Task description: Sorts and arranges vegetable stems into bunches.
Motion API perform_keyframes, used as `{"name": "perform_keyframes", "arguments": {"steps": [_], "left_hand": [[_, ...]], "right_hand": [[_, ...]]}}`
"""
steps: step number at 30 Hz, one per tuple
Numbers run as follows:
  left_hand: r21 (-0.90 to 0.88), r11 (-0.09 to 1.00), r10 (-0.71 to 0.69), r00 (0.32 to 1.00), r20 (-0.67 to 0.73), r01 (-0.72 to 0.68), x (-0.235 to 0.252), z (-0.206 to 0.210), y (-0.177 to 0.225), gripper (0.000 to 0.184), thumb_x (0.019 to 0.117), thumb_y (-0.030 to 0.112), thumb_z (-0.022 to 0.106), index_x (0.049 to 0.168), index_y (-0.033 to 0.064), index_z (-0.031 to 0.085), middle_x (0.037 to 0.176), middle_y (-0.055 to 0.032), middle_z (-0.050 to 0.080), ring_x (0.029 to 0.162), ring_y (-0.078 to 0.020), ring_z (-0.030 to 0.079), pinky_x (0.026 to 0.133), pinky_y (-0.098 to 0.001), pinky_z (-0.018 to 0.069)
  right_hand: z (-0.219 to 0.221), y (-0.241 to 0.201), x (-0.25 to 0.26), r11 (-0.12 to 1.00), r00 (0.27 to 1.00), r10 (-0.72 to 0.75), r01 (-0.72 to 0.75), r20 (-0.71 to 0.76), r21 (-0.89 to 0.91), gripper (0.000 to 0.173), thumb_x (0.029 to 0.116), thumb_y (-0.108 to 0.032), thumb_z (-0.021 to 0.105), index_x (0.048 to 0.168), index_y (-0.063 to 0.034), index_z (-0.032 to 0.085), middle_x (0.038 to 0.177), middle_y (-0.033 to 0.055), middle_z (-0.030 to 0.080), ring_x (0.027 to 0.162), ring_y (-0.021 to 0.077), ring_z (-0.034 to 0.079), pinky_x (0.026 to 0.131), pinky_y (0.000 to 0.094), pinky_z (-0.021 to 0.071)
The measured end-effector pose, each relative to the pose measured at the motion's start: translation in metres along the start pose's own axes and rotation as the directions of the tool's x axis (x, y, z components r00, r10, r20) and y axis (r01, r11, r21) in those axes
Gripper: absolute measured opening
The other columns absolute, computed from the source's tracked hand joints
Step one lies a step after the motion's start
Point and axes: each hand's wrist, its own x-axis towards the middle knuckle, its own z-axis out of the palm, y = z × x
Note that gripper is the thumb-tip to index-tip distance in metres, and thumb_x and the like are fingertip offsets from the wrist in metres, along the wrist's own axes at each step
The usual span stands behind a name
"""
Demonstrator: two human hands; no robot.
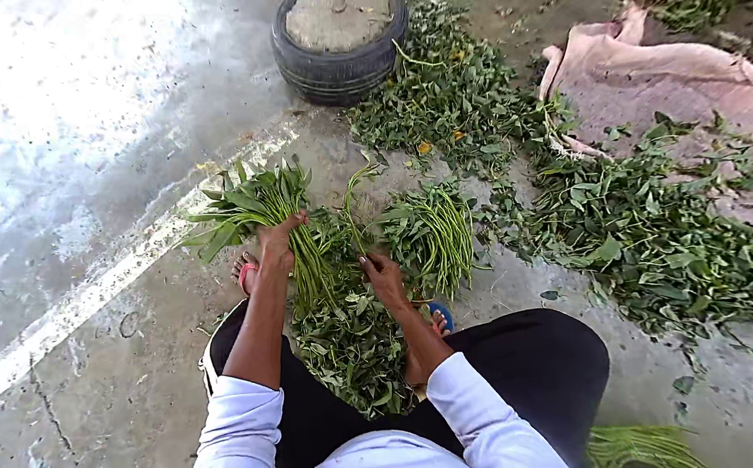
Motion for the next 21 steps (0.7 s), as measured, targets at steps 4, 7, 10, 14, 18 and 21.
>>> {"name": "perform_keyframes", "arguments": {"steps": [4, 7, 10, 14, 18, 21], "left_hand": [[0.02, 0.999, -0.039, 0.999, -0.037, 0.04, -0.01, 0.005, -0.012, 0.049, 0.0815, -0.015, 0.072, 0.125, -0.0025, 0.052, 0.096, -0.015, 0.072, 0.082, -0.0219, 0.072, 0.077, -0.0369, 0.062], [0.027, 0.995, -0.098, 0.995, -0.014, 0.099, -0.014, 0.006, -0.021, 0.057, 0.0808, -0.011, 0.076, 0.13, 0.0004, 0.051, 0.103, -0.0153, 0.071, 0.088, -0.0226, 0.071, 0.079, -0.0398, 0.0607], [0.038, 0.99, -0.142, 0.985, 0.093, 0.139, -0.023, 0.008, -0.021, 0.059, 0.0823, -0.004, 0.078, 0.133, 0.0044, 0.051, 0.107, -0.0134, 0.071, 0.092, -0.0225, 0.071, 0.081, -0.0414, 0.0602], [0.047, 0.988, -0.154, 0.969, 0.191, 0.147, -0.027, 0.014, -0.018, 0.043, 0.0869, 0.003, 0.078, 0.125, 0.0046, 0.059, 0.101, -0.0103, 0.073, 0.087, -0.0189, 0.072, 0.078, -0.0375, 0.0608], [0.031, 0.996, -0.088, 0.97, 0.228, 0.083, -0.028, 0.017, -0.015, 0.046, 0.0871, 0.002, 0.078, 0.128, 0.0067, 0.057, 0.108, -0.0087, 0.071, 0.093, -0.0186, 0.071, 0.083, -0.0387, 0.0608], [0.041, 0.998, -0.058, 0.968, 0.243, 0.05, -0.023, 0.018, -0.016, 0.053, 0.0847, -0.002, 0.078, 0.131, 0.0056, 0.055, 0.112, -0.01, 0.071, 0.096, -0.0197, 0.071, 0.085, -0.0398, 0.0606]], "right_hand": [[0.009, -0.013, -0.006, 0.988, 0.992, -0.109, 0.114, -0.056, 0.105, 0.023, 0.1051, -0.014, 0.056, 0.113, 0.0016, 0.07, 0.091, 0.007, 0.068, 0.064, 0.0074, 0.06, 0.062, 0.0241, 0.0537], [0.009, -0.019, -0.007, 0.987, 0.99, -0.142, 0.143, -0.027, 0.068, 0.023, 0.1051, -0.014, 0.055, 0.112, 0.0014, 0.071, 0.088, 0.0056, 0.068, 0.065, 0.0062, 0.059, 0.063, 0.0231, 0.0528], [0.008, -0.019, -0.008, 0.986, 0.985, -0.159, 0.163, 0.07, -0.048, 0.027, 0.1061, -0.018, 0.054, 0.113, 0.0007, 0.072, 0.09, 0.0061, 0.07, 0.074, 0.0071, 0.063, 0.073, 0.0251, 0.0546], [0.005, -0.027, -0.007, 0.98, 0.987, -0.101, 0.12, 0.124, -0.156, 0.03, 0.1067, -0.021, 0.053, 0.113, -0.0001, 0.073, 0.088, 0.0065, 0.07, 0.075, 0.0075, 0.062, 0.076, 0.0274, 0.0535], [-0.008, -0.037, -0.005, 0.945, 0.976, -0.041, 0.106, 0.213, -0.308, 0.034, 0.1074, -0.026, 0.052, 0.118, -0.0016, 0.073, 0.099, 0.013, 0.073, 0.09, 0.0171, 0.067, 0.088, 0.0383, 0.053], [-0.015, -0.038, -0.001, 0.932, 0.964, -0.002, 0.097, 0.264, -0.349, 0.036, 0.1076, -0.028, 0.052, 0.121, -0.0019, 0.072, 0.106, 0.0149, 0.074, 0.097, 0.0199, 0.069, 0.093, 0.0401, 0.0526]]}}
